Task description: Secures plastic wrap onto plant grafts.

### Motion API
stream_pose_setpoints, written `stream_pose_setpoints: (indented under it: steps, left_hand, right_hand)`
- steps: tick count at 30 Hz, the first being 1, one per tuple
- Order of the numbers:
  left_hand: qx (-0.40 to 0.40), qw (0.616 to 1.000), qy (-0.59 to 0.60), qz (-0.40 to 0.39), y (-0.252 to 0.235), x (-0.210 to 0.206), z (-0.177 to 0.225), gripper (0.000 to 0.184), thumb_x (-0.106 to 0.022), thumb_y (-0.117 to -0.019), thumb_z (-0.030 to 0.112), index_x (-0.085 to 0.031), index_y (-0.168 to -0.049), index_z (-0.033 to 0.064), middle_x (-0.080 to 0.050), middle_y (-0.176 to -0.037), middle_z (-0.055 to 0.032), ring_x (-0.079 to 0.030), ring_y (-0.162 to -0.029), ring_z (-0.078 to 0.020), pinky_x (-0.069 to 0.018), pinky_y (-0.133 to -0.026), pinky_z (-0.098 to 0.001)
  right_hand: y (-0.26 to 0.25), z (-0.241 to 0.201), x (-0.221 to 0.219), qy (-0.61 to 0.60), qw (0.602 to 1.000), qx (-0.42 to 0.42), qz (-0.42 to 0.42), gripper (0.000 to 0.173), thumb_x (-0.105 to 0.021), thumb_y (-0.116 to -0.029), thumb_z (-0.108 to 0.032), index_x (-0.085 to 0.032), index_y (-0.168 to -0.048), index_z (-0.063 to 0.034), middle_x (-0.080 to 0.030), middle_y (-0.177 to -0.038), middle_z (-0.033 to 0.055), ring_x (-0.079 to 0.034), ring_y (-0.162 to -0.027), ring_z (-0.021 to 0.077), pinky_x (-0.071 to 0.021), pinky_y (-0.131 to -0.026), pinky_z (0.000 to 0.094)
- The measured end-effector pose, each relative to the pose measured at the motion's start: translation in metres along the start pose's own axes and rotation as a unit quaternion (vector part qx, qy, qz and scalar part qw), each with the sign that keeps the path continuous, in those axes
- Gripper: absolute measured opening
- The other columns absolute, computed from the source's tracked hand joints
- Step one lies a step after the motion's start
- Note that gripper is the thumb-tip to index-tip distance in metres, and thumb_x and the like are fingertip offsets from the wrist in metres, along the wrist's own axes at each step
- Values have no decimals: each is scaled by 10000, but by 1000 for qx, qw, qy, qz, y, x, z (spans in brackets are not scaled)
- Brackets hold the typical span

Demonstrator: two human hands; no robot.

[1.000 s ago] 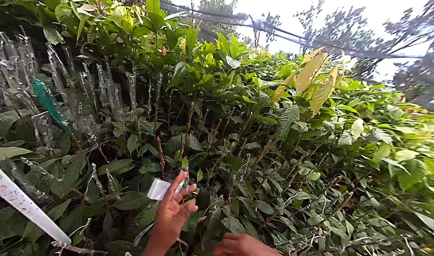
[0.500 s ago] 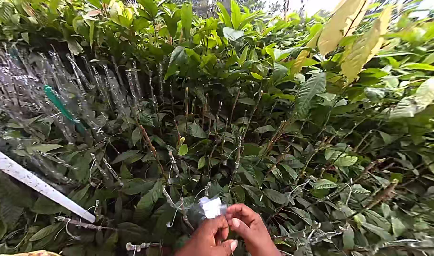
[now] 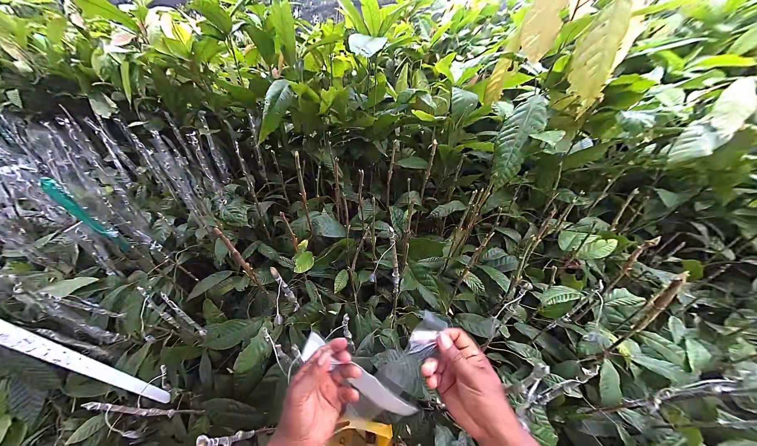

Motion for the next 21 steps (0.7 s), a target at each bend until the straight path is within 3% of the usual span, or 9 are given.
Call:
stream_pose_setpoints:
  steps: [2, 4, 6, 10, 13, 15, 17, 19, 21]
  left_hand:
    - [-89, 971, -199, 100, 3, 16, 17, 227, -516, -1020, 122, -674, -1154, 30, -750, -962, -101, -752, -846, -195, -640, -745, -331]
    - [-125, 901, -393, 136, 8, 30, 22, 265, -536, -980, 94, -648, -1186, -30, -752, -1042, -89, -741, -943, -174, -619, -853, -332]
    - [-115, 843, -516, 102, 16, 32, 17, 329, -563, -984, 140, -656, -1237, -48, -732, -1167, -107, -718, -1052, -155, -596, -925, -331]
    - [-98, 797, -595, -45, 18, 4, -16, 311, -592, -1005, 154, -693, -1248, -12, -725, -1208, -127, -708, -1095, -164, -583, -970, -383]
    - [-53, 826, -556, -77, -13, -39, -33, 324, -598, -1005, 170, -661, -1260, -19, -719, -1140, -132, -710, -1031, -183, -589, -934, -382]
    - [-6, 878, -478, -4, -51, -55, -38, 320, -590, -1001, 171, -607, -1245, -35, -672, -1055, -132, -670, -935, -191, -572, -851, -377]
    - [-5, 918, -364, 159, -90, -41, -42, 317, -579, -1005, 134, -553, -1244, -73, -632, -1058, -178, -646, -902, -223, -559, -810, -390]
    - [-20, 905, -265, 333, -116, -7, -45, 322, -567, -1022, 116, -512, -1284, -63, -590, -1107, -201, -604, -902, -246, -529, -782, -401]
    - [-27, 867, -241, 436, -126, 32, -46, 406, -577, -1010, 92, -472, -1375, -53, -574, -1245, -260, -593, -1062, -337, -514, -883, -496]
  right_hand:
    - [-4, -10, 8, -18, 999, -1, 46, 129, -451, -1076, -89, -566, -1038, -45, -744, -981, 176, -744, -694, 205, -634, -619, 304]
    - [-7, -14, 12, -13, 997, -8, 74, 145, -423, -1078, -67, -558, -1041, -31, -749, -969, 183, -762, -764, 230, -647, -699, 329]
    - [-10, -13, 11, -4, 996, -17, 90, 166, -390, -1085, -69, -547, -1051, -28, -745, -948, 169, -761, -800, 234, -645, -744, 338]
    - [-16, -6, 8, 25, 995, -32, 95, 177, -412, -1076, -94, -557, -1133, -12, -735, -1015, 150, -752, -904, 230, -631, -834, 352]
    - [-22, -2, 7, 91, 990, -17, 103, 217, -574, -966, 33, -563, -1182, 14, -722, -1015, 118, -737, -884, 185, -629, -833, 332]
    - [-25, 1, 9, 132, 986, -4, 104, 192, -587, -940, 52, -614, -1127, 17, -706, -912, 82, -704, -770, 144, -623, -754, 300]
    - [-25, 1, 10, 158, 983, -7, 98, 135, -568, -959, 33, -645, -1066, 5, -707, -863, 72, -684, -682, 124, -613, -654, 273]
    - [-23, -1, 9, 167, 982, -28, 85, 114, -530, -997, 24, -621, -1062, 2, -739, -900, 102, -699, -630, 135, -603, -557, 259]
    - [-19, -3, 11, 172, 981, -51, 70, 115, -505, -1006, 27, -600, -1062, -5, -760, -956, 131, -714, -624, 152, -597, -529, 258]
Point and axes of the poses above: each hand's wrist, its own y-axis away from the middle knuckle, its own x-axis out of the back of the hand, z = x × y, the point moved 3 cm from there along -y, towards the middle knuckle
